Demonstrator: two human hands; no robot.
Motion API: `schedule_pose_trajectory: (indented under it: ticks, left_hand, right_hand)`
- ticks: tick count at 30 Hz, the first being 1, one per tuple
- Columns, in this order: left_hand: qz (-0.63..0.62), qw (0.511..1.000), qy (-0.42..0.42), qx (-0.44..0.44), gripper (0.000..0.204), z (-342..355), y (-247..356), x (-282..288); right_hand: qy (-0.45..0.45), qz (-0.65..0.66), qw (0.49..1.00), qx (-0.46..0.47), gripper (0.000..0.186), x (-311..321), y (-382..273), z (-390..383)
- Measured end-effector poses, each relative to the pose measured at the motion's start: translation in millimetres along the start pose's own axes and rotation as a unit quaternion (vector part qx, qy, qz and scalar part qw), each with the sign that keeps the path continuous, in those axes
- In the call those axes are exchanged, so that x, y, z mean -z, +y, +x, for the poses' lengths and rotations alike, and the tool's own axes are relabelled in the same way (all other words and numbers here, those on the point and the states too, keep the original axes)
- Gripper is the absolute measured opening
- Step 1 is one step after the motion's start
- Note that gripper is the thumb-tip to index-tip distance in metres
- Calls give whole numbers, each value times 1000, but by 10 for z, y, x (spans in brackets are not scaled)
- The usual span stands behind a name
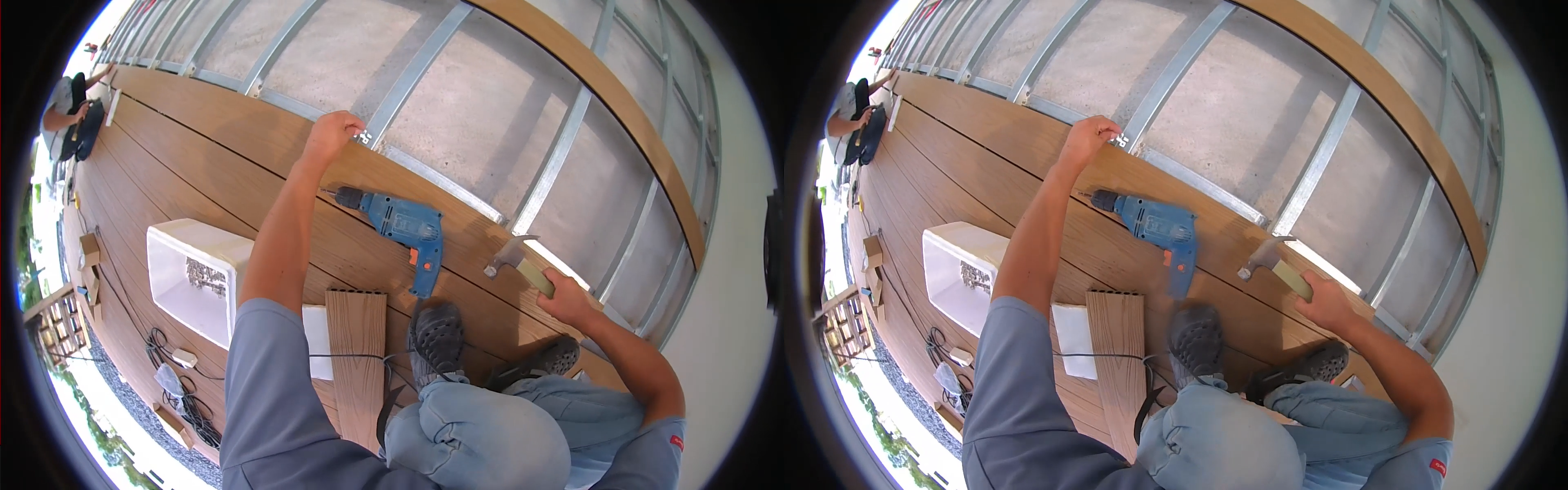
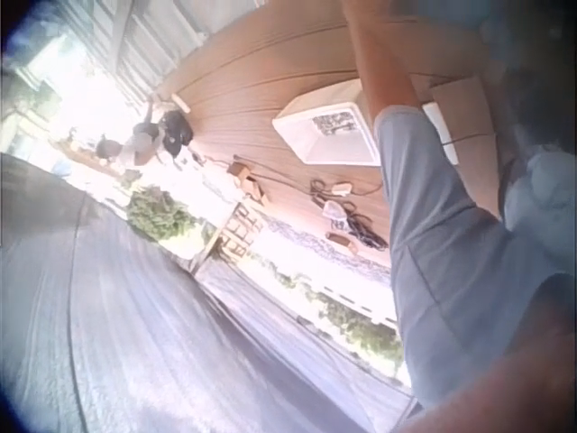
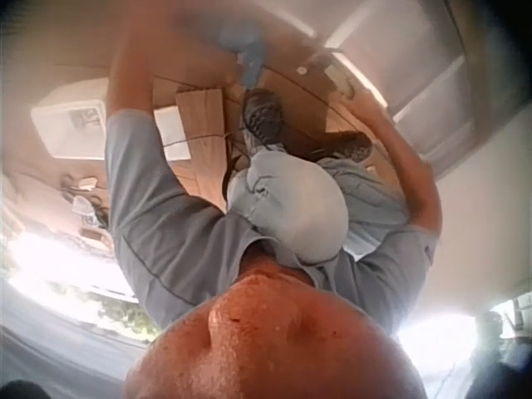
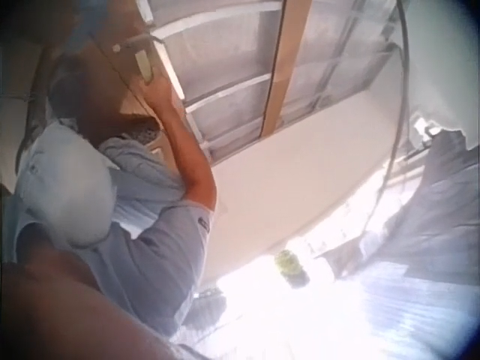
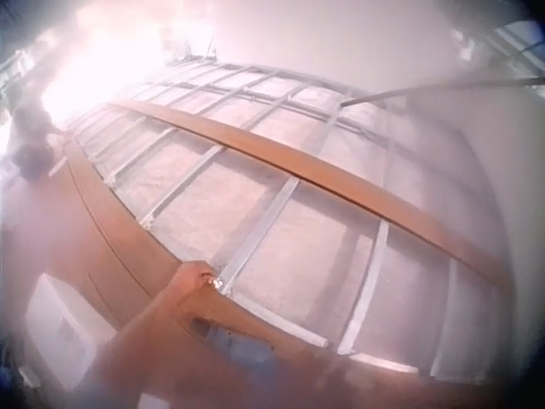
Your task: The person installs wood-textured planks onto a metal frame using a drill, a hammer, and spacer clips, then marks a plank with a red pencil on a small table saw.
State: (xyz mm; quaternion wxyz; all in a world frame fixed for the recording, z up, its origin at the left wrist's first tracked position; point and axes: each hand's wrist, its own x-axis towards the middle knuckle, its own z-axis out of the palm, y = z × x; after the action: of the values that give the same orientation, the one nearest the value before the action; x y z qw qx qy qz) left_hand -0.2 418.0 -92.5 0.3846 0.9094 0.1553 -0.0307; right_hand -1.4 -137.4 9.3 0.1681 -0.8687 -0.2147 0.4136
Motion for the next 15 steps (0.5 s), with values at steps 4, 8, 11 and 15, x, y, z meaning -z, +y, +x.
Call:
schedule_pose_trajectory:
  ticks: [4, 8, 11, 15]
  left_hand:
    - [-17, 995, -92, -23, 13, 227, -211, -58]
    - [-30, 984, -172, 29, 13, 288, -282, 4]
    - [-12, 976, -212, 44, 13, 364, -163, 30]
    - [46, 967, -252, 15, 13, 410, -206, 56]
  right_hand:
    - [1, 31, 999, -18, 32, -84, 2, -67]
    - [18, 66, 998, -9, 32, -115, -21, 6]
    - [5, 75, 997, 13, 32, -59, -49, 231]
    - [-55, 221, 973, -24, 33, 227, -561, 733]
